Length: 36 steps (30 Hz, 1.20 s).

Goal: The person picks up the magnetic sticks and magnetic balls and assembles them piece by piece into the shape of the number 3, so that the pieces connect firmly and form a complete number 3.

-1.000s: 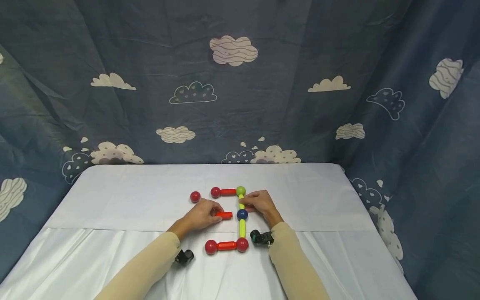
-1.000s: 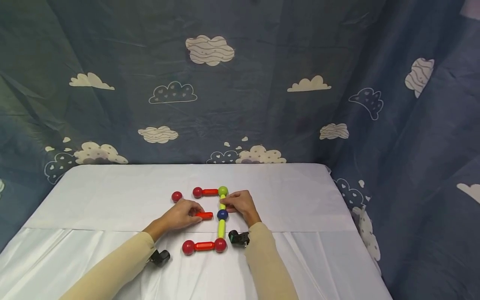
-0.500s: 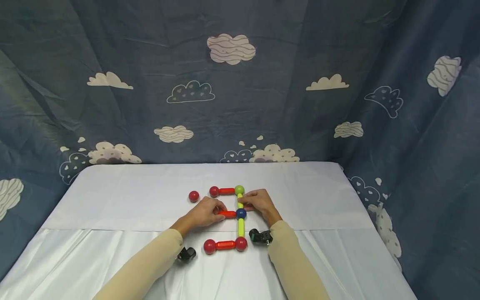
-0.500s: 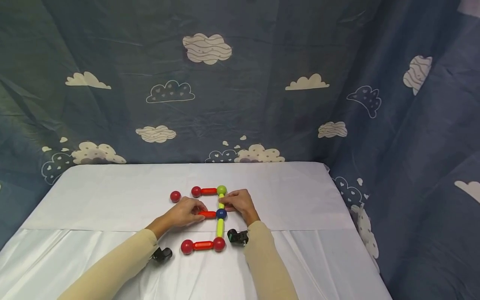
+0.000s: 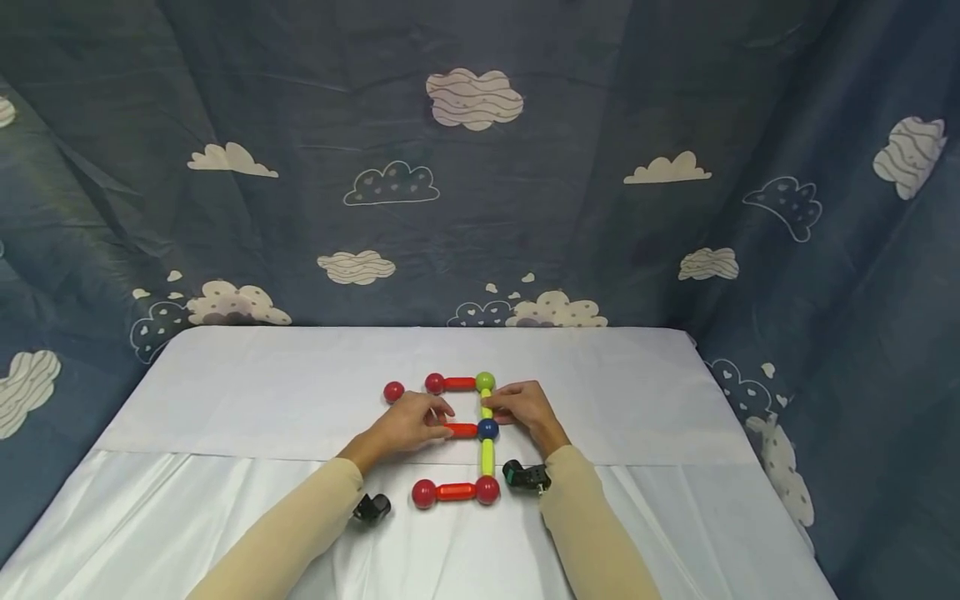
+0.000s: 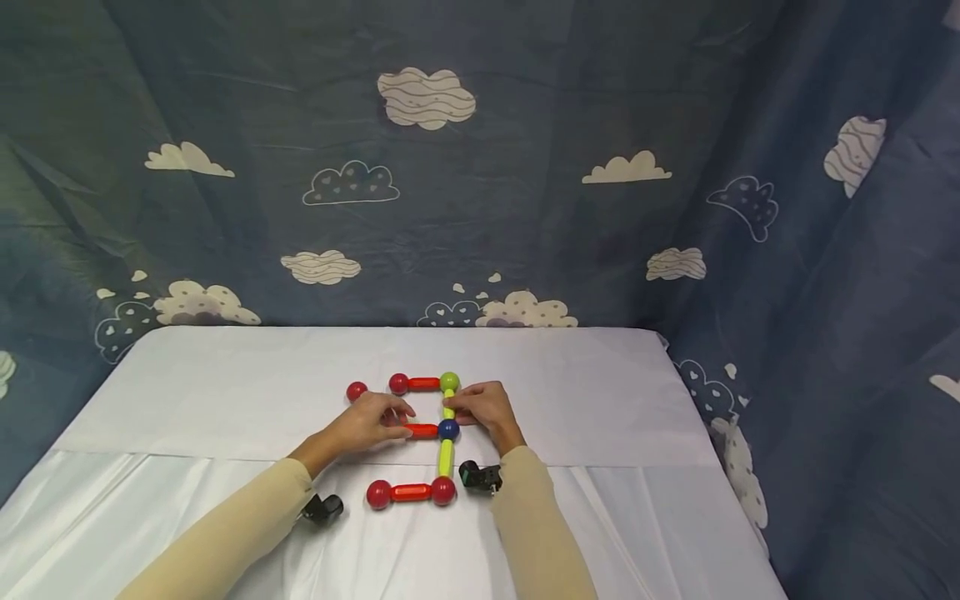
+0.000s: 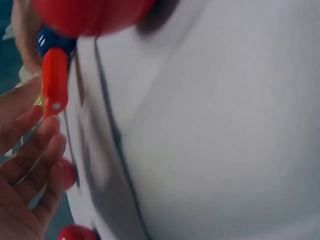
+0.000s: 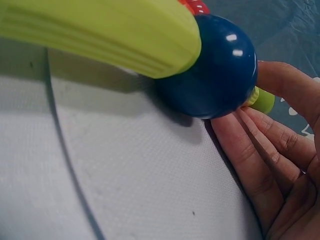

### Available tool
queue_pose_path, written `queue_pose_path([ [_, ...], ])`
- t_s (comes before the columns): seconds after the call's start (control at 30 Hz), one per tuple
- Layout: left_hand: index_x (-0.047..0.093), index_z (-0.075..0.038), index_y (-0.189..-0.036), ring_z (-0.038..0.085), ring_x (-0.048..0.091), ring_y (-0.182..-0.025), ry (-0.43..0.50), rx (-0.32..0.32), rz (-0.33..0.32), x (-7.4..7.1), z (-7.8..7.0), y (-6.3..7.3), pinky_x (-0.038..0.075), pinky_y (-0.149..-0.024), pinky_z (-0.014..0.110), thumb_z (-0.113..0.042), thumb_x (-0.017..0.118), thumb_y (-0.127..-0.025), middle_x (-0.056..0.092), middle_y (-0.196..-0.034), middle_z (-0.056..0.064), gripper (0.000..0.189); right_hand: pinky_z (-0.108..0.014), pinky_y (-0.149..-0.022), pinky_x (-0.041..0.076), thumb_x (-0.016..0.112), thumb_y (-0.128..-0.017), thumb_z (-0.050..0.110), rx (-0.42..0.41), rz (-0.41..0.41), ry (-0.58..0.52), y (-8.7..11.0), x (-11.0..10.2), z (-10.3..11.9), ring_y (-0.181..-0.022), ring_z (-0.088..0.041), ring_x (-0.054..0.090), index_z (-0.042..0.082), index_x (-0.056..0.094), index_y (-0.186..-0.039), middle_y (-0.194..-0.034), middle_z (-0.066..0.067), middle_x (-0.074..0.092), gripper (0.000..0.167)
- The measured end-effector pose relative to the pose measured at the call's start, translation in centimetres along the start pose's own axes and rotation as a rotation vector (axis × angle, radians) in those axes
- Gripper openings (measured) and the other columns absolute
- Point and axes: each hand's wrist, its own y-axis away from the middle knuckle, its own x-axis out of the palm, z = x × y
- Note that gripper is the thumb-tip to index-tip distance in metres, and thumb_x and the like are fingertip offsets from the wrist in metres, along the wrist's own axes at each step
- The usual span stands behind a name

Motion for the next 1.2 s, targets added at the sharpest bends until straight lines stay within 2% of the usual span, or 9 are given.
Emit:
queue_pose_path([
  [0.13,0.069,-0.008,-0.106,0.012,0.055,-0.081,0.016,0.020,-0.108,-1.0,0.8,0.7,0.047,-0.077,0.030,-0.020,0.077,-0.081,0.062,-0.086,-0.004,0.028,-0.026,-0.060,0.055,0.082,-0.074,0.011,0.002,0.001,0.005,0.0,0.0,0.0,-0.064,-0.014,0.065,-0.003,0.071,-0.099,-0.083,-0.010,0.070,0.030],
  [0.23,0.069,-0.009,-0.106,0.020,0.055,-0.087,0.006,0.025,-0.220,-1.8,1.5,1.0,0.045,-0.081,0.038,-0.020,0.079,-0.080,0.063,-0.092,0.002,0.031,-0.026,-0.061,0.055,0.082,-0.075,0.010,-0.006,-0.003,0.004,-0.1,-0.1,0.1,-0.065,-0.013,0.065,-0.003,0.071,-0.099,-0.084,-0.011,0.070,0.030],
  [0.33,0.068,-0.009,-0.109,0.026,0.052,-0.099,-0.006,-0.017,-0.301,-2.4,2.4,1.1,0.043,-0.089,0.043,-0.022,0.081,-0.077,0.061,-0.103,0.008,0.036,-0.026,-0.061,0.055,0.082,-0.075,0.011,0.000,-0.011,0.010,0.0,-0.3,0.2,-0.065,-0.013,0.064,-0.003,0.070,-0.099,-0.085,-0.011,0.069,0.030],
  [0.43,0.067,-0.011,-0.113,0.030,0.047,-0.111,0.001,-0.092,-0.338,-2.8,3.4,1.0,0.040,-0.098,0.047,-0.022,0.084,-0.073,0.055,-0.115,0.012,0.045,-0.026,-0.061,0.055,0.082,-0.074,0.011,0.009,-0.013,0.019,0.0,-0.4,0.2,-0.066,-0.014,0.064,-0.002,0.070,-0.100,-0.086,-0.011,0.068,0.031],
  [0.6,0.061,-0.011,-0.123,0.035,0.041,-0.120,0.022,-0.182,-0.315,-3.0,5.1,1.0,0.036,-0.102,0.051,-0.016,0.084,-0.074,0.046,-0.130,0.017,0.054,-0.026,-0.061,0.055,0.082,-0.074,0.011,0.001,-0.006,0.012,-0.1,-0.2,0.1,-0.066,-0.014,0.064,-0.002,0.070,-0.099,-0.086,-0.011,0.069,0.030],
  [0.77,0.058,-0.009,-0.128,0.028,0.052,-0.107,0.073,-0.231,-0.272,-3.1,6.1,1.3,0.042,-0.094,0.047,-0.008,0.080,-0.075,0.049,-0.129,0.014,0.058,-0.026,-0.061,0.055,0.082,-0.074,0.010,-0.014,-0.002,-0.004,0.0,0.1,0.1,-0.064,-0.013,0.064,-0.003,0.071,-0.098,-0.082,-0.009,0.070,0.029],
  [0.97,0.060,-0.005,-0.125,0.022,0.057,-0.095,0.101,-0.253,-0.249,-3.2,6.3,1.5,0.047,-0.085,0.041,-0.005,0.077,-0.077,0.059,-0.117,0.012,0.051,-0.026,-0.061,0.055,0.082,-0.074,0.010,-0.022,-0.005,0.002,0.2,0.1,0.2,-0.065,-0.013,0.064,-0.003,0.071,-0.098,-0.083,-0.010,0.070,0.029],
  [1.1,0.065,-0.006,-0.118,0.019,0.056,-0.086,0.123,-0.299,-0.256,-3.2,6.3,1.4,0.047,-0.076,0.034,-0.009,0.078,-0.078,0.063,-0.102,0.008,0.042,-0.026,-0.062,0.055,0.082,-0.075,0.011,-0.008,-0.010,0.014,0.2,0.0,0.2,-0.066,-0.014,0.065,-0.002,0.070,-0.100,-0.084,-0.011,0.069,0.031],
  [1.2,0.067,-0.007,-0.113,0.017,0.054,-0.079,0.145,-0.309,-0.241,-3.0,6.0,1.5,0.045,-0.067,0.030,-0.013,0.081,-0.077,0.063,-0.092,0.005,0.040,-0.025,-0.062,0.055,0.082,-0.074,0.012,0.005,-0.011,0.016,0.2,0.0,0.1,-0.067,-0.014,0.065,-0.002,0.070,-0.101,-0.086,-0.011,0.069,0.032],
])
